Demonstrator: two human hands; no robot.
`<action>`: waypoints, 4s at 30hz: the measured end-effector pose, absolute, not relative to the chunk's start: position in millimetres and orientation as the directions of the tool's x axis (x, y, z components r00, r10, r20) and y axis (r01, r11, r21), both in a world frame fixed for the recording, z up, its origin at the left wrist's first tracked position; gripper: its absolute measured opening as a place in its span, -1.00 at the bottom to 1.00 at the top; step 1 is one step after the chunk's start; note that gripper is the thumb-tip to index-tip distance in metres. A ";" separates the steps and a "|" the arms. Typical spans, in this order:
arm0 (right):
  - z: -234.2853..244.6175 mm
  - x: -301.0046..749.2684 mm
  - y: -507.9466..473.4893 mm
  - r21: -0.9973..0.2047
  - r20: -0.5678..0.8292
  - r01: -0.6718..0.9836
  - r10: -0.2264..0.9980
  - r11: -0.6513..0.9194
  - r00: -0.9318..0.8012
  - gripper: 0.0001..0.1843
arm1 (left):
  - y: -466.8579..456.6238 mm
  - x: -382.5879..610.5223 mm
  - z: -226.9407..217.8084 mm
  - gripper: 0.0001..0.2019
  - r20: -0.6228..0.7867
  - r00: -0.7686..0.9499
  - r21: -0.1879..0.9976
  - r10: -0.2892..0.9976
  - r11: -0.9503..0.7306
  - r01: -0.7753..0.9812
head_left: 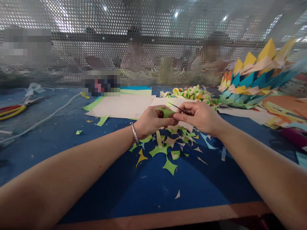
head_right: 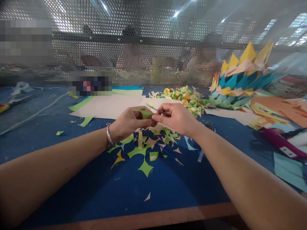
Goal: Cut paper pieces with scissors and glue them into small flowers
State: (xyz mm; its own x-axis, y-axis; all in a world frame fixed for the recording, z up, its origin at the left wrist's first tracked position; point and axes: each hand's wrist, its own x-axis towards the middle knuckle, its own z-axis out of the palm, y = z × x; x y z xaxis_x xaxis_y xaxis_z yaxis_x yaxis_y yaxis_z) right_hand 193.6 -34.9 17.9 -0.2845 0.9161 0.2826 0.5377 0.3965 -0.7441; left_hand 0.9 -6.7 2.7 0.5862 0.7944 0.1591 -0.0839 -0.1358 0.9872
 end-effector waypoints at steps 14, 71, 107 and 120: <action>20.6 189.3 -37.2 -0.835 0.307 0.391 0.917 0.388 -0.253 -0.53 | -11.2 3.6 4.2 -0.88 0.149 0.439 0.964 0.886 -0.031 -0.265; 18.7 201.0 -32.7 -0.798 0.172 0.508 0.930 0.324 -0.324 -0.47 | -21.9 9.6 4.8 -0.90 -0.084 0.581 0.825 0.810 0.383 -0.415; 21.7 197.4 -36.5 -0.905 0.101 0.363 0.943 0.220 -0.318 -0.46 | -18.4 7.9 -2.2 -0.94 0.009 0.569 0.839 0.822 0.303 -0.452; 20.5 203.5 -33.2 -0.853 0.125 0.444 0.933 0.274 -0.337 -0.49 | -18.7 7.4 -3.3 -0.96 0.058 0.585 0.872 0.809 0.244 -0.424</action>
